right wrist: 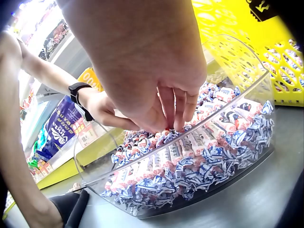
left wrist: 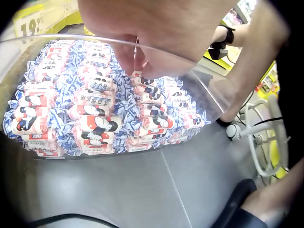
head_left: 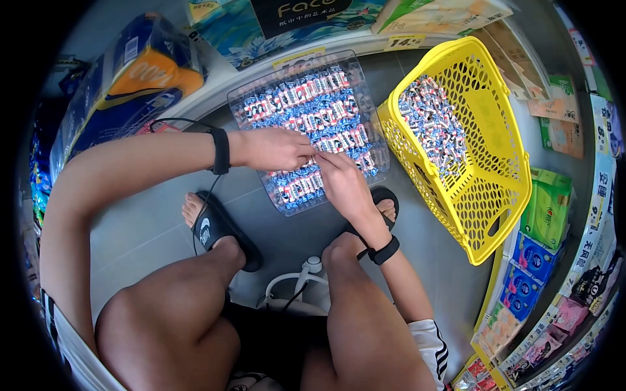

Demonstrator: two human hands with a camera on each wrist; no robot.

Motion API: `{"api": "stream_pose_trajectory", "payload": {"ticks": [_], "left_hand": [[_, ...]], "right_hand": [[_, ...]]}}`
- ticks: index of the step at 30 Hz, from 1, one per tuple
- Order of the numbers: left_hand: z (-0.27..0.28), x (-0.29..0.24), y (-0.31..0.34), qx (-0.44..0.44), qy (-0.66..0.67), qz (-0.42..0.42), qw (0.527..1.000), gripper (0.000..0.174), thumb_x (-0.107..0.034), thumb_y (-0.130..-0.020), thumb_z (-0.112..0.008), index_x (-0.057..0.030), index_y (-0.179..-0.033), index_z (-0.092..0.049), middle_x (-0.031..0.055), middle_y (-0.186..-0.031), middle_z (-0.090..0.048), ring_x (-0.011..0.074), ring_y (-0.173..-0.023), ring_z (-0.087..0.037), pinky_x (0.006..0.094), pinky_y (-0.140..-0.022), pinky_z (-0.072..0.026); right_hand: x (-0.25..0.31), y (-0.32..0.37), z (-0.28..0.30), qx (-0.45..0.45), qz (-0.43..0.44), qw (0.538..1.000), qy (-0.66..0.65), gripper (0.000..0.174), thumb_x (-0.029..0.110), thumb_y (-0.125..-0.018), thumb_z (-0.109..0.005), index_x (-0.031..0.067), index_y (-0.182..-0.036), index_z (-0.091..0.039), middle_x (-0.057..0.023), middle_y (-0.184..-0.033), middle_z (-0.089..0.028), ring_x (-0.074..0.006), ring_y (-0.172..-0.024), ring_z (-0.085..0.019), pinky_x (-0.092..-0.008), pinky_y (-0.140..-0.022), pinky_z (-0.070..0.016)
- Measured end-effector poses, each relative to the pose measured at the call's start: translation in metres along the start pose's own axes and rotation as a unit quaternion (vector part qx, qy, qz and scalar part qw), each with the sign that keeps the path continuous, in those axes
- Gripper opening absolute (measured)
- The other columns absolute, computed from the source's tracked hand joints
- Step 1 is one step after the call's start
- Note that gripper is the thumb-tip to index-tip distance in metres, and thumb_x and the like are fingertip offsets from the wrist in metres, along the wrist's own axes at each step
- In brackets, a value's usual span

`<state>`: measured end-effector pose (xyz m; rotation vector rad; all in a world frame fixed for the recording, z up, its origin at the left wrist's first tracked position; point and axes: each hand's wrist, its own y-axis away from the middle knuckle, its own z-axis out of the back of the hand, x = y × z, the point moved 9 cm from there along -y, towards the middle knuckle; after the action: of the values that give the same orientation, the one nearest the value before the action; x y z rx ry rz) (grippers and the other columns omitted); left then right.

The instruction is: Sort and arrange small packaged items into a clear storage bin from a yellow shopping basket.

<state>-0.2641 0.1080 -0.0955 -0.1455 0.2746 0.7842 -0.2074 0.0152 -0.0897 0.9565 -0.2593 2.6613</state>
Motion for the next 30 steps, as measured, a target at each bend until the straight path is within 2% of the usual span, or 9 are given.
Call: {"api": "stream_pose_trajectory", "payload": {"ticks": [1, 14, 20, 22, 25, 27, 30], "left_hand": [[-0.008, 0.001, 0.0, 0.045, -0.014, 0.006, 0.999, 0.032, -0.014, -0.089, -0.065, 0.0032, -0.114, -0.073, 0.0147, -0.129, -0.068, 0.0267, -0.122, -0.063, 0.037, -0.105, -0.0541], [-0.005, -0.004, -0.004, 0.058, -0.021, -0.007, 0.998, 0.037, -0.013, -0.088, -0.065, 0.0077, -0.118, -0.071, 0.0168, -0.127, -0.067, 0.0268, -0.122, -0.062, 0.0353, -0.105, -0.0535], [-0.006, -0.002, -0.004, 0.039, -0.006, -0.006, 0.999, 0.038, -0.014, -0.086, -0.065, 0.008, -0.117, -0.07, 0.0154, -0.124, -0.065, 0.0262, -0.117, -0.062, 0.0354, -0.103, -0.0533], [0.006, -0.005, -0.005, -0.014, 0.006, -0.018, 1.0, 0.029, -0.012, -0.08, -0.069, 0.0061, -0.102, -0.071, 0.0124, -0.106, -0.063, 0.0263, -0.109, -0.061, 0.035, -0.097, -0.0538], [0.009, -0.007, -0.01, 0.006, -0.004, -0.021, 1.0, 0.031, -0.012, -0.079, -0.07, 0.006, -0.104, -0.071, 0.0129, -0.109, -0.063, 0.0271, -0.109, -0.062, 0.0353, -0.098, -0.0539], [0.018, -0.01, -0.012, -0.006, 0.003, -0.022, 1.0, 0.03, -0.011, -0.08, -0.068, 0.0064, -0.104, -0.07, 0.0133, -0.11, -0.063, 0.0272, -0.109, -0.062, 0.0355, -0.098, -0.0543], [0.031, -0.01, -0.02, -0.015, 0.022, -0.007, 1.0, 0.029, -0.01, -0.082, -0.066, 0.0067, -0.105, -0.07, 0.0137, -0.11, -0.063, 0.0274, -0.11, -0.062, 0.0362, -0.097, -0.055]], "right_hand": [[0.0, 0.0, 0.0, 0.001, -0.001, 1.0, 0.003, 0.029, -0.006, -0.09, -0.066, -0.0064, -0.118, -0.074, -0.0202, -0.122, -0.073, -0.0374, -0.108, -0.069, -0.0446, -0.097, -0.0578], [0.006, 0.003, 0.0, 0.023, 0.02, 0.998, 0.052, 0.033, -0.006, -0.086, -0.066, -0.0038, -0.118, -0.075, -0.0164, -0.12, -0.071, -0.0351, -0.111, -0.067, -0.0444, -0.1, -0.055], [0.004, 0.007, 0.0, 0.028, 0.001, 0.999, 0.036, 0.033, -0.006, -0.085, -0.066, -0.0038, -0.117, -0.075, -0.0167, -0.12, -0.071, -0.0352, -0.112, -0.067, -0.0451, -0.1, -0.0544], [0.004, 0.007, 0.001, 0.026, 0.006, 0.999, 0.038, 0.034, -0.005, -0.085, -0.066, -0.0039, -0.118, -0.075, -0.0168, -0.12, -0.071, -0.0353, -0.111, -0.066, -0.045, -0.1, -0.0543], [0.007, 0.007, 0.006, 0.029, 0.015, 0.999, 0.04, 0.035, -0.005, -0.085, -0.066, -0.0038, -0.119, -0.075, -0.017, -0.12, -0.071, -0.0352, -0.111, -0.066, -0.0447, -0.1, -0.0541], [0.013, 0.007, 0.015, 0.006, 0.022, 0.998, 0.054, 0.035, -0.005, -0.081, -0.066, -0.0038, -0.115, -0.075, -0.0161, -0.116, -0.07, -0.0323, -0.111, -0.065, -0.0441, -0.098, -0.0547], [0.015, 0.009, 0.032, -0.002, 0.013, 0.999, 0.05, 0.032, -0.004, -0.082, -0.067, -0.0026, -0.113, -0.075, -0.0158, -0.114, -0.069, -0.0321, -0.11, -0.065, -0.0437, -0.095, -0.0553]]}}
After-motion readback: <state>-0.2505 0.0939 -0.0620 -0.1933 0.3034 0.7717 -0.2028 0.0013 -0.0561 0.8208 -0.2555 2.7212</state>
